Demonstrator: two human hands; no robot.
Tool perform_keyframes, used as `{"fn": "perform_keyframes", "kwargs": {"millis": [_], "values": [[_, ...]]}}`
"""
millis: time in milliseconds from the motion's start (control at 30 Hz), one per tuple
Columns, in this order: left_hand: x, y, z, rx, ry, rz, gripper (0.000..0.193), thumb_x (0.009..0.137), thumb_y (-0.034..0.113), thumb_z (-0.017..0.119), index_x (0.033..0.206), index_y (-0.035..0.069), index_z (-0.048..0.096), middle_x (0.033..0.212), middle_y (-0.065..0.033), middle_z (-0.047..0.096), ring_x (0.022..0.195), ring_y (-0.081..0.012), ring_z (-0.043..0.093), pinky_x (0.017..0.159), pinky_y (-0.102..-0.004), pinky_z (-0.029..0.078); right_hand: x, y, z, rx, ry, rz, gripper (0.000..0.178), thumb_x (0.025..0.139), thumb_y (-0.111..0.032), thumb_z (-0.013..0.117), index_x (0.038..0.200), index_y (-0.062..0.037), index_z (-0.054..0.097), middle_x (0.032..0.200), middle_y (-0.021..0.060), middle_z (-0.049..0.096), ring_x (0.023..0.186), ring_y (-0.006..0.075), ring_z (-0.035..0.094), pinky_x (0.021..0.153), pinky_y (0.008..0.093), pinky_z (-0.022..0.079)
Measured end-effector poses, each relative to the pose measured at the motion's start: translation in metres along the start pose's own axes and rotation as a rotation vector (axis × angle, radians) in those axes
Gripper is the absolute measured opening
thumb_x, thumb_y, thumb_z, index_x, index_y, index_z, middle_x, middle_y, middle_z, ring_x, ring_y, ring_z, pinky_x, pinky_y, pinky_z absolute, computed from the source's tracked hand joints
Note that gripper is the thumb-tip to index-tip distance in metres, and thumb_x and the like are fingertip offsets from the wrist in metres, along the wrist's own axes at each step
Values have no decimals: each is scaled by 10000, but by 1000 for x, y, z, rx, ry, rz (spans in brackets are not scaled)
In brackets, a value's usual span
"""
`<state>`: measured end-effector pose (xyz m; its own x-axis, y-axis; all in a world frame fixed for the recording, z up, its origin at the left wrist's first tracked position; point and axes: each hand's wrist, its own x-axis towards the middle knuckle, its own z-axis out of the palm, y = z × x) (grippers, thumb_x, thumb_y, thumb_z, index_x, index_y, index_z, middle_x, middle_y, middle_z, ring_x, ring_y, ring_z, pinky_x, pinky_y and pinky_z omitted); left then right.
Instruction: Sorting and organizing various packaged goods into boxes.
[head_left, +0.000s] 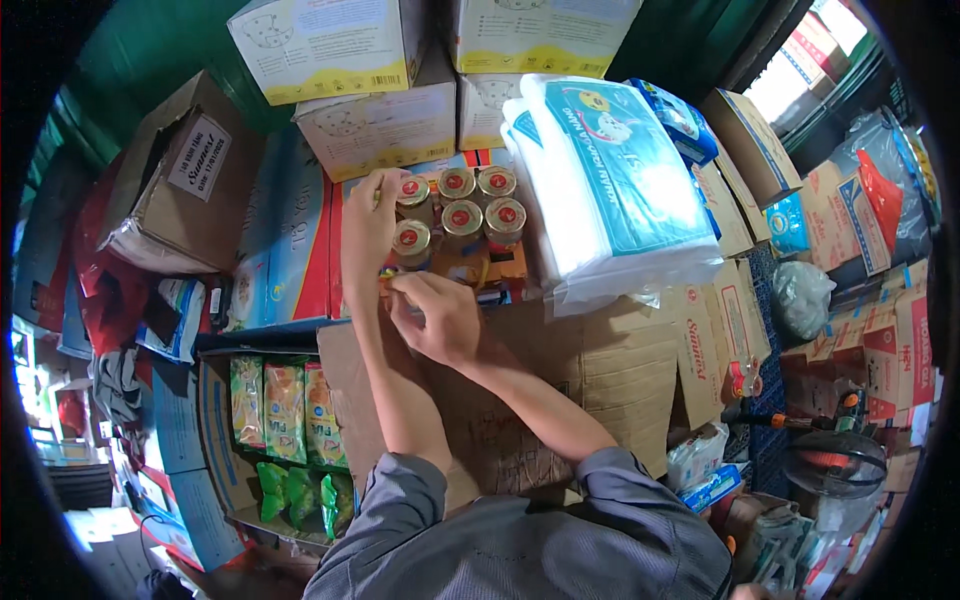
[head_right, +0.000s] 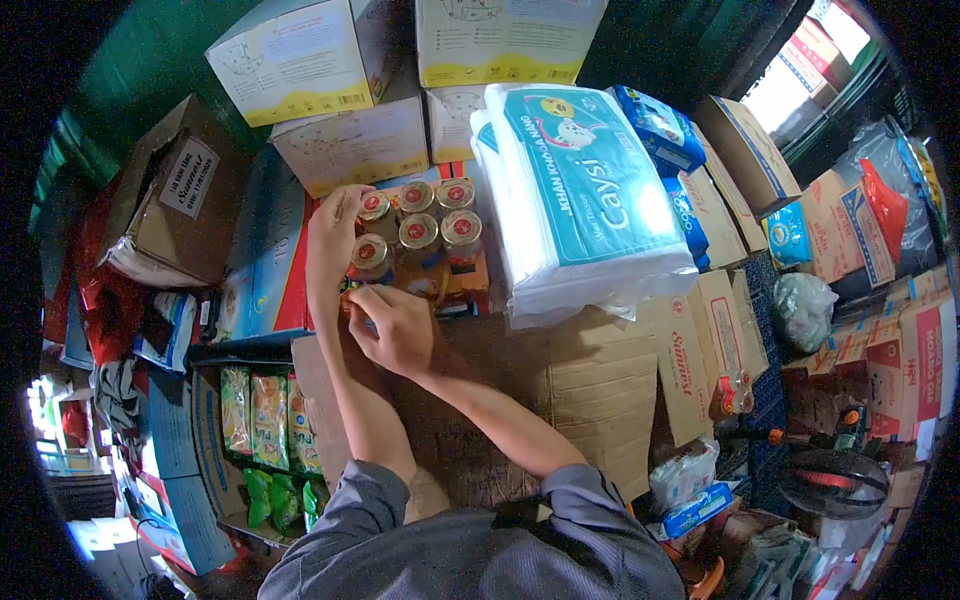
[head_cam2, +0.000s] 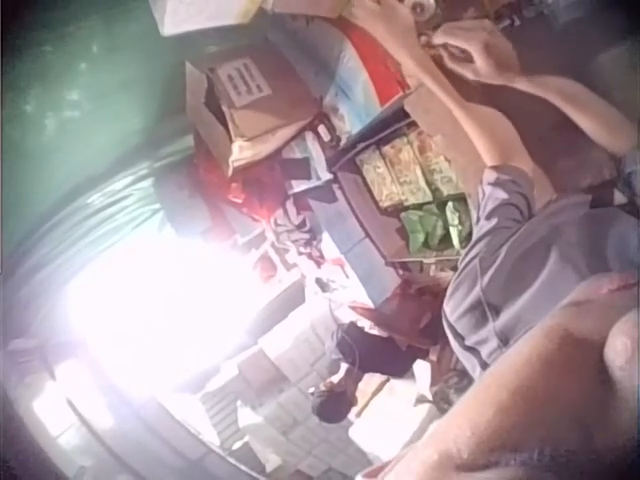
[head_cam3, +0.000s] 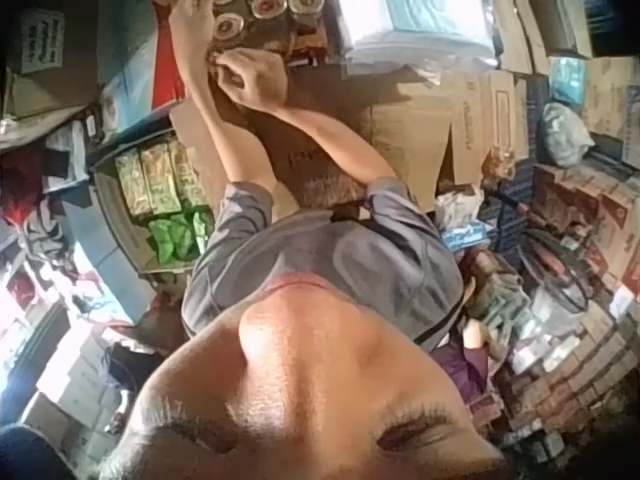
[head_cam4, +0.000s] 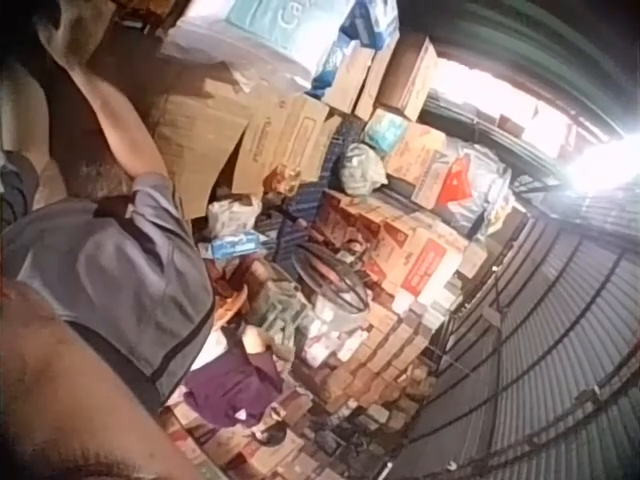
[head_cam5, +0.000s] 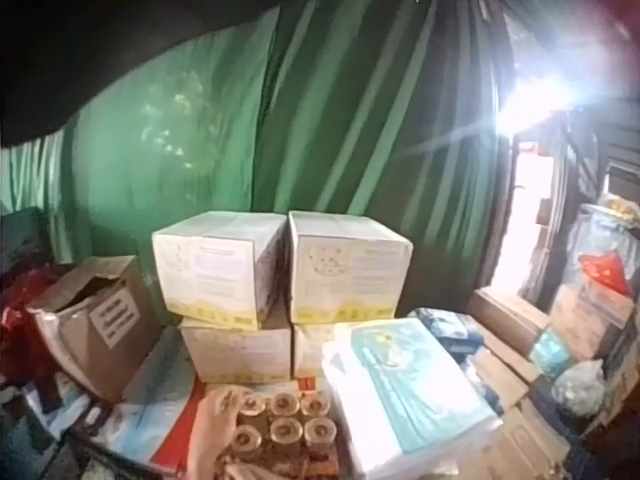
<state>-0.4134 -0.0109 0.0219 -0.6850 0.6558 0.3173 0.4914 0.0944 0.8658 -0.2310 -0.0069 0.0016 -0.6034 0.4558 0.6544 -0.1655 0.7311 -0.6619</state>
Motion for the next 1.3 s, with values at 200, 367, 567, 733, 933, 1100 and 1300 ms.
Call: {"fn": "perform_keyframes", "kwargs": {"millis": [200, 367, 567, 733, 933, 1100, 1300], "values": [[1, -8, -4, -29, 0, -94, 421, 1152, 362, 577, 1264, -7, 744, 1142, -250, 772, 1069, -409, 714, 963, -441, 536, 4, -2, 4, 20, -33, 159, 241, 919, 13, 731, 1160, 15, 750, 1082, 195, 777, 922, 400, 764, 769, 455, 600], [-2, -5, -11, -35, -73, -115, 413, 1130, 334, 603, 1297, -22, 730, 1171, -232, 779, 1099, -339, 731, 975, -409, 535, 6, 2, 6, 35, 111, 121, 445, 918, 7, 734, 1362, 25, 707, 1128, 216, 773, 910, 401, 756, 823, 460, 595], [-3, 2, -4, -117, -90, -56, 385, 1131, 276, 607, 1303, -44, 735, 1178, -174, 797, 1075, -254, 727, 979, -369, 538, 3, 3, 7, -11, 75, 131, 537, 883, -5, 752, 1412, 42, 674, 1147, 200, 764, 868, 334, 747, 820, 436, 589], [-2, -1, -9, -126, -128, -111, 388, 1134, 266, 632, 1284, -71, 755, 1143, -146, 820, 1033, -170, 712, 971, -342, 547, 3, 3, 6, -1, 50, 179, 546, 875, 1, 747, 1415, 46, 671, 1162, 203, 760, 871, 314, 751, 826, 426, 591], [-3, -10, -12, -147, -142, -100, 414, 1133, 268, 655, 1352, -72, 741, 1195, -144, 827, 1071, -130, 697, 992, -322, 545, 0, 8, 5, 20, 57, 148, 511, 904, -18, 751, 1405, 46, 674, 1182, 210, 760, 960, 339, 768, 850, 426, 595], [-1, -16, -13, -142, -138, -57, 420, 1138, 270, 632, 1366, -66, 739, 1243, -137, 820, 1128, -148, 698, 1037, -327, 529, -2, 9, -8, 103, 17, 109, 452, 969, -60, 744, 1409, 25, 685, 1198, 184, 774, 1030, 299, 781, 889, 393, 603], [6, -18, -10, -22, 46, 3, 424, 1155, 288, 604, 1427, -9, 735, 1283, -84, 802, 1083, -153, 715, 979, -322, 549, -36, -22, -95, 522, -164, 446, 273, 1035, -108, 723, 1289, -29, 781, 1090, 101, 809, 993, 129, 762, 861, 315, 597]]}}
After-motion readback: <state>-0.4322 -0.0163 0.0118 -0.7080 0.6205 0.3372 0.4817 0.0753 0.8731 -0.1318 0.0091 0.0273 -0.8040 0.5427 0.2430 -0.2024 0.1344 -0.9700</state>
